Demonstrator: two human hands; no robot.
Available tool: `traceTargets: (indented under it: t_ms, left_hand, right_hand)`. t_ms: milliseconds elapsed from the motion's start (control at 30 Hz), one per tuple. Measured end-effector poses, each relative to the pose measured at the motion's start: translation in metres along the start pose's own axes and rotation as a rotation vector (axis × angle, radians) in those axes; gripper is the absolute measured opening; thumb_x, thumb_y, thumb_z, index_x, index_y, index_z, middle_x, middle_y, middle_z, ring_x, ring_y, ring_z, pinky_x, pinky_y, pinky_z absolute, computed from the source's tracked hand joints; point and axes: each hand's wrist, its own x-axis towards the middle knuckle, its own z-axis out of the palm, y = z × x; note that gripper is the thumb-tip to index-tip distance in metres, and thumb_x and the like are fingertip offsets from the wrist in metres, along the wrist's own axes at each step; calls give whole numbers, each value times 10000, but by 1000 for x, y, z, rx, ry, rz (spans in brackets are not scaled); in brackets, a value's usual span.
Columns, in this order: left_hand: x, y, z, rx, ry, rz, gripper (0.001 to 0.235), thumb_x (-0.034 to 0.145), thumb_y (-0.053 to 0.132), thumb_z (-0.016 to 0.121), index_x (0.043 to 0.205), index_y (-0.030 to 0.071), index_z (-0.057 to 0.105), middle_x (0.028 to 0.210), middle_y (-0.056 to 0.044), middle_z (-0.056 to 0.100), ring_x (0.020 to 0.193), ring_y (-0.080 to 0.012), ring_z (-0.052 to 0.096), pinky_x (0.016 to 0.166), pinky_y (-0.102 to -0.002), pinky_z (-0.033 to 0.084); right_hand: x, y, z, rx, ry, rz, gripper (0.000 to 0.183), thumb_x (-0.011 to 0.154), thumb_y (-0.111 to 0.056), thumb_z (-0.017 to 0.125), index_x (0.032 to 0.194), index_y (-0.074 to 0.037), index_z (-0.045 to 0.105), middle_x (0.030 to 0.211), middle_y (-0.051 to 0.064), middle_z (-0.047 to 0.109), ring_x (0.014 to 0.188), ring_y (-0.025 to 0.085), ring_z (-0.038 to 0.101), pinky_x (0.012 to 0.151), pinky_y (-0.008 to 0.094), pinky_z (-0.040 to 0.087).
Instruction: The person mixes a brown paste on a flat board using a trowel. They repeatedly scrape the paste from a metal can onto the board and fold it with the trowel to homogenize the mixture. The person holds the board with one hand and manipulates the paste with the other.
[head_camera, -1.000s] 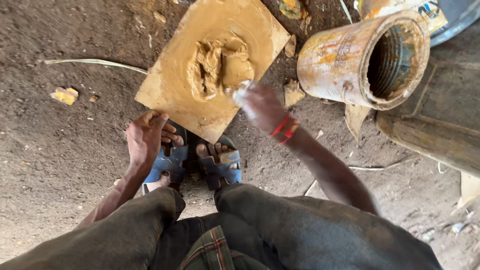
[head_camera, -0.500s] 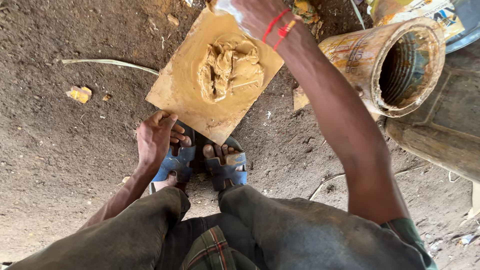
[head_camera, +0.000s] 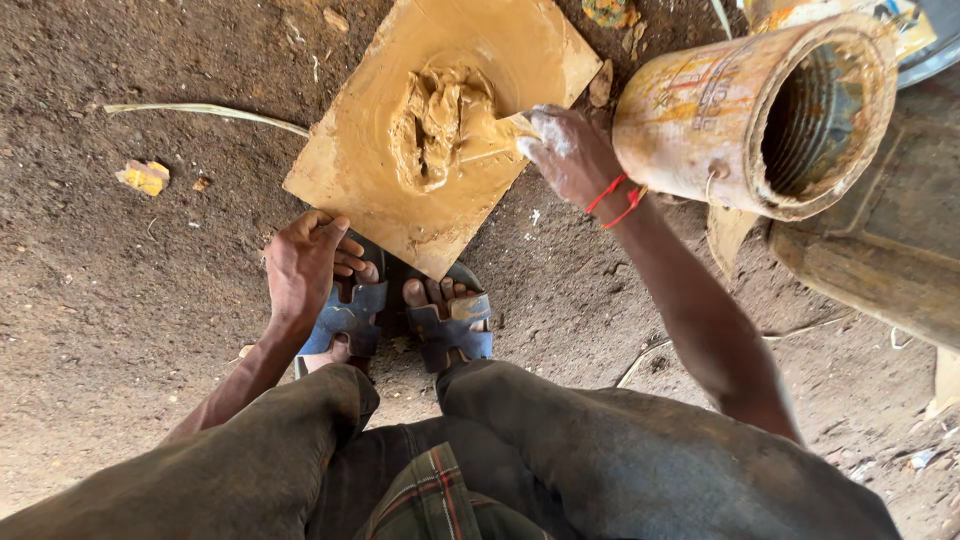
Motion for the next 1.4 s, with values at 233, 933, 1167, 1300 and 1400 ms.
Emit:
traceTargets:
  t_ms: [233,933,1167,1300,1400]
  left_hand:
    - [2,-1,2,55,8,-14,244,1029,218,585,1058,-2,687,779,-93,755,605,-163,745,496,-259,566]
    - [-4,5,0,-20,18,-16,228,1012,191,599,1058,-8,699,758,-94,752,591,-146,734,503,-245,557]
    - [2,0,1,-24,6,-1,216,1021,191,608,1022,-7,693,769,-102,755,603,-150,741,496,-251,571]
    - [-1,-4,-2,-9,-10,52,207,1032,182,586,1058,5,690,776,-106,750,597,-148,737,491,-257,575]
    - [1,-3,-2,24,-12,40,225,1035,200,580,1061,10,696,776,-106,752,584,-147,736,491,-259,587]
  right_hand:
    - [-34,-62,107,-99,372,135,212,986,-135,750,1172,-218,693,1117,91,696,923,212,640,794,339,581]
    - [42,-96,-55,-263,81,-314,228,998,-81,732,1164,-230,780,1285,-10,725,1304,197,577,1169,468,435]
    - [54,-122,-22,-407,156,-369,288,885,-120,748,1147,-230,796,1164,-7,767,1171,177,604,1101,526,420]
    - [31,-102,-32,-281,-17,-278,211,950,-125,756,1134,-228,771,1187,23,759,1193,187,621,1133,562,402]
    - [53,-82,-36,-272,102,-295,261,982,-71,734,1176,-244,760,1204,-6,748,1219,150,618,1199,531,384]
